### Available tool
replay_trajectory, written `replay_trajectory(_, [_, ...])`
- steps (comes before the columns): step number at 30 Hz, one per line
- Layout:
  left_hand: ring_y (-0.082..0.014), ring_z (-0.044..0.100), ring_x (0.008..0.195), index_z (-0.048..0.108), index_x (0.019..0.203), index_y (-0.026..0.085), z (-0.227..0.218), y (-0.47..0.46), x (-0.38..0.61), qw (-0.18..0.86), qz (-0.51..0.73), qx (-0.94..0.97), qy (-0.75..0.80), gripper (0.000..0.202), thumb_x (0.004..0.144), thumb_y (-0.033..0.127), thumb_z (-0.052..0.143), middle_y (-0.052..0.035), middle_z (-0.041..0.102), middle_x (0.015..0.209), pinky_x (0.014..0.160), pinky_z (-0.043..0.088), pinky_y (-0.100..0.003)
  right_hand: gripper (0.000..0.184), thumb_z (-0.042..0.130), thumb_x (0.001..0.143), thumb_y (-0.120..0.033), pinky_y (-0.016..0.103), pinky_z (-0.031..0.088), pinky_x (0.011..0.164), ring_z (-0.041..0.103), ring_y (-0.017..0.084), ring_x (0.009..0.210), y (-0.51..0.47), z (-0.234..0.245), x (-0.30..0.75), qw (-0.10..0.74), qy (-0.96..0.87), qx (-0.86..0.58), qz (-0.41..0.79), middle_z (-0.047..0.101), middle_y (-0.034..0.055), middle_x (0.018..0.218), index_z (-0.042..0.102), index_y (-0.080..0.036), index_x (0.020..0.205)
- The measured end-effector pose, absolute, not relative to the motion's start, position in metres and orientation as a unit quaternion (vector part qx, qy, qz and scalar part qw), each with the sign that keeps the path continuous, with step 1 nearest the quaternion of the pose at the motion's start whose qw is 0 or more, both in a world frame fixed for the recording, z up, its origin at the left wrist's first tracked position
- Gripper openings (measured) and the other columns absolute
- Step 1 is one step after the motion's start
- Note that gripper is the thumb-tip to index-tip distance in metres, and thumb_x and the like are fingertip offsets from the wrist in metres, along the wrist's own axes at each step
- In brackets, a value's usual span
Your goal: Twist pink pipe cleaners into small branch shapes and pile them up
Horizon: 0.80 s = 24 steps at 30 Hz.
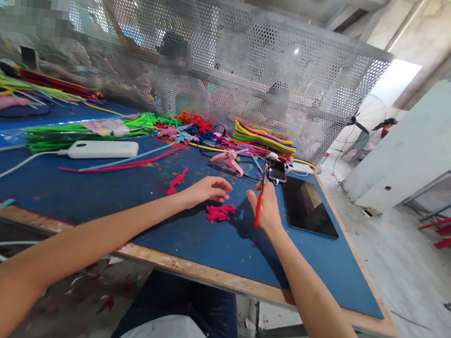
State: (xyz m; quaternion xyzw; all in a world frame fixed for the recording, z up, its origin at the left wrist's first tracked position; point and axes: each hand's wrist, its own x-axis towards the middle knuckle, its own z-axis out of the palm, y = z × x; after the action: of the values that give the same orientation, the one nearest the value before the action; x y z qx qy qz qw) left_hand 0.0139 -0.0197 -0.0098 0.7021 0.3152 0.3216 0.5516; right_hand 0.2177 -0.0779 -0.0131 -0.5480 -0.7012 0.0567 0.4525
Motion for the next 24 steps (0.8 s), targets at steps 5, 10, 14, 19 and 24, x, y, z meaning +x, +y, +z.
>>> replay_trajectory(5, [-0.0195, 0.058, 0.093, 0.064, 0.094, 0.014, -0.014, -0.02, 0.013, 0.447, 0.284, 0.798, 0.289, 0.02, 0.075, 0.018, 0.057, -0.0087, 0.061, 0.096, 0.085, 0.046, -0.034, 0.029, 0.041, 0.085, -0.048, 0.038, 0.041, 0.079, 0.05, 0.022, 0.086, -0.077, -0.015, 0.219, 0.455, -0.7, -0.549, 0.044, 0.051, 0.0074, 0.092, 0.045, -0.02, 0.092])
replay_trajectory(10, [-0.0202, 0.052, 0.096, 0.063, 0.104, 0.018, -0.01, -0.026, 0.009, 0.141, 0.155, 0.961, 0.18, 0.028, 0.083, 0.034, 0.054, -0.009, 0.056, 0.102, 0.088, 0.038, -0.03, 0.03, 0.041, 0.085, -0.047, 0.037, 0.041, 0.078, 0.05, 0.021, 0.086, -0.076, -0.016, 0.22, 0.458, -0.695, -0.552, 0.037, 0.051, 0.0073, 0.091, 0.045, -0.019, 0.092])
replay_trajectory(14, [-0.017, 0.054, 0.086, 0.062, 0.087, 0.019, -0.007, -0.029, 0.007, 0.073, 0.124, 0.973, 0.179, 0.017, 0.086, 0.029, 0.049, -0.0047, 0.058, 0.087, 0.076, 0.038, -0.025, 0.03, 0.041, 0.084, -0.047, 0.037, 0.041, 0.079, 0.051, 0.021, 0.086, -0.076, -0.014, 0.22, 0.463, -0.696, -0.548, 0.032, 0.052, 0.0077, 0.093, 0.045, -0.019, 0.092])
replay_trajectory(19, [-0.0168, 0.055, 0.081, 0.054, 0.108, 0.02, -0.01, -0.032, 0.006, 0.015, 0.099, 0.971, 0.217, 0.023, 0.088, 0.023, 0.043, -0.0064, 0.055, 0.094, 0.068, 0.038, -0.024, 0.03, 0.04, 0.085, -0.048, 0.037, 0.041, 0.078, 0.051, 0.021, 0.085, -0.076, -0.013, 0.221, 0.466, -0.689, -0.554, 0.034, 0.053, 0.0079, 0.094, 0.045, -0.019, 0.091])
replay_trajectory(24, [-0.0176, 0.053, 0.074, 0.054, 0.116, 0.024, -0.012, -0.034, 0.008, 0.006, 0.068, 0.973, 0.221, 0.035, 0.085, 0.015, 0.041, -0.007, 0.054, 0.094, 0.062, 0.036, -0.024, 0.032, 0.039, 0.085, -0.048, 0.037, 0.041, 0.078, 0.05, 0.021, 0.083, -0.076, -0.014, 0.22, 0.462, -0.685, -0.562, 0.036, 0.052, 0.0075, 0.091, 0.047, -0.017, 0.092])
